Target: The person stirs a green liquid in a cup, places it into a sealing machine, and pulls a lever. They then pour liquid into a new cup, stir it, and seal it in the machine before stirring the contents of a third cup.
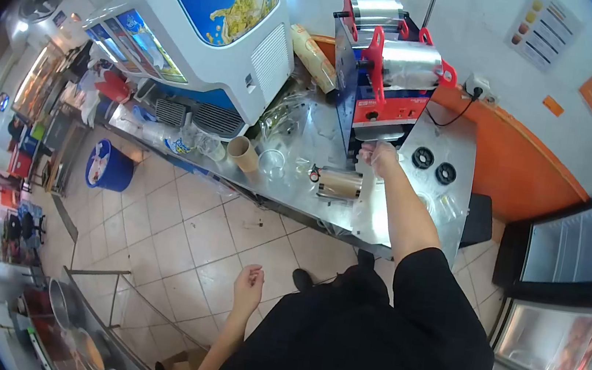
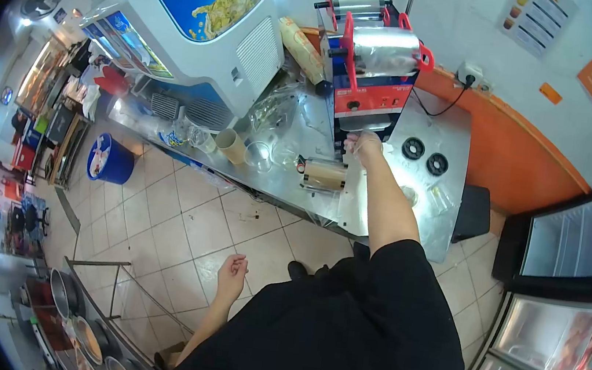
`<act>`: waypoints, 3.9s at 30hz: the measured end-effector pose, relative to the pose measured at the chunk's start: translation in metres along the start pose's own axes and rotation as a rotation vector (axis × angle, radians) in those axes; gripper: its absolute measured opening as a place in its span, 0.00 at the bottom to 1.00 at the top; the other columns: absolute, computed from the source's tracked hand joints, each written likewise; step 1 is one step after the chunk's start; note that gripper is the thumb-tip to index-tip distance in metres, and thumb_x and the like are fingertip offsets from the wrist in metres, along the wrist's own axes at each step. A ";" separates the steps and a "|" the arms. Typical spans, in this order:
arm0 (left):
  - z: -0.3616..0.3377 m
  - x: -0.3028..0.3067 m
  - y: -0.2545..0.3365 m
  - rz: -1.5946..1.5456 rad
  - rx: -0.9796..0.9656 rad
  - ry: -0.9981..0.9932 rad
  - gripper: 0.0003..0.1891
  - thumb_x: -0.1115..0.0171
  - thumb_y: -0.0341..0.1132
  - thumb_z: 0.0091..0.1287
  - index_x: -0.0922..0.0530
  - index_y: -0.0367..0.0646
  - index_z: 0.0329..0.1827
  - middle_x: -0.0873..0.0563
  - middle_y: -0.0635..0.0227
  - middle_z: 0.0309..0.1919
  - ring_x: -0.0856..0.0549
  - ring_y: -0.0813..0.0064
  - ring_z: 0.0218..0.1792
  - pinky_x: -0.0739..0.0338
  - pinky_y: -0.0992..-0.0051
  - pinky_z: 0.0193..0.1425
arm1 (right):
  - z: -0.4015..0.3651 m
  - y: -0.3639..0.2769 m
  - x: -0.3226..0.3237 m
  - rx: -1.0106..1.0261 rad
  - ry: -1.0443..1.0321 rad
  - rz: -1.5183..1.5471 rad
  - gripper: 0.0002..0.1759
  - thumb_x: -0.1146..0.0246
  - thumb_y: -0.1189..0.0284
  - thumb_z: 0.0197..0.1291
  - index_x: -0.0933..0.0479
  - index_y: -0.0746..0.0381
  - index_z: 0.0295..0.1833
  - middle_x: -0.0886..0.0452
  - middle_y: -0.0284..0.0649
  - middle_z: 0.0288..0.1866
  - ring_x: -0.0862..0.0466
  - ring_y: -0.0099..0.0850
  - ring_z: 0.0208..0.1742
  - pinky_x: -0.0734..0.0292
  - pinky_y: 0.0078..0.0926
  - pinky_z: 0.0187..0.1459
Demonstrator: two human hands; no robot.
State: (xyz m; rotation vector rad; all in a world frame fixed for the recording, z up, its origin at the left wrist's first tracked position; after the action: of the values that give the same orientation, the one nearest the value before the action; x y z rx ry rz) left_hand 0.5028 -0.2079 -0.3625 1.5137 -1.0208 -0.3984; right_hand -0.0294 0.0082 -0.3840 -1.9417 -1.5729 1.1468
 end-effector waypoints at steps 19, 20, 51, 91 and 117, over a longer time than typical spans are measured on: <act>0.143 -0.328 0.522 0.863 -1.112 0.441 0.31 0.36 0.40 0.72 0.29 0.33 0.75 0.25 0.47 0.72 0.30 0.46 0.77 0.44 0.42 0.84 | -0.149 -0.189 0.141 0.296 -0.365 -0.744 0.16 0.43 0.64 0.79 0.15 0.63 0.54 0.15 0.34 0.35 0.16 0.23 0.34 0.21 0.23 0.39; 0.148 -0.328 0.525 0.876 -1.129 0.470 0.30 0.36 0.39 0.72 0.28 0.34 0.74 0.23 0.48 0.70 0.28 0.47 0.75 0.43 0.43 0.83 | -0.141 -0.192 0.151 0.282 -0.358 -0.678 0.16 0.42 0.64 0.79 0.15 0.63 0.53 0.16 0.33 0.34 0.17 0.22 0.33 0.21 0.22 0.39; 0.198 -0.321 0.570 0.791 -1.101 0.548 0.14 0.40 0.44 0.73 0.13 0.44 0.38 0.09 0.61 0.38 0.12 0.56 0.45 0.24 0.55 0.54 | -0.149 -0.148 0.063 0.286 -0.315 0.130 0.07 0.43 0.69 0.78 0.29 0.60 0.45 0.28 0.33 0.34 0.26 0.29 0.31 0.27 0.30 0.34; 0.270 -0.324 0.582 0.968 -0.507 0.069 0.25 0.49 0.49 0.70 0.10 0.45 0.57 0.09 0.52 0.55 0.11 0.49 0.58 0.18 0.57 0.67 | -0.054 0.014 0.052 -0.342 -0.229 0.208 0.10 0.49 0.79 0.78 0.33 0.69 0.61 0.23 0.55 0.61 0.18 0.53 0.65 0.21 0.54 0.70; 0.363 -0.341 0.629 1.147 -0.830 0.569 0.17 0.42 0.42 0.74 0.13 0.46 0.58 0.12 0.59 0.56 0.15 0.55 0.62 0.22 0.48 0.64 | -0.085 -0.066 0.030 0.317 -0.782 -1.016 0.18 0.42 0.61 0.73 0.14 0.64 0.50 0.12 0.58 0.51 0.12 0.55 0.53 0.18 0.44 0.58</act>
State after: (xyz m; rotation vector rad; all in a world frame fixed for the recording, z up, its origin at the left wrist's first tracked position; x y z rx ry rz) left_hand -0.1888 -0.1113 0.0323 0.1324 -0.9142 0.3915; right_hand -0.0024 0.0718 -0.2960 -0.2865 -2.1306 1.5438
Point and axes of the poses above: each hand's wrist, its own z-axis towards the middle knuckle, its own x-axis out of the back of the hand, y = z × x, the point moved 6 cm from there along z, towards the middle knuckle
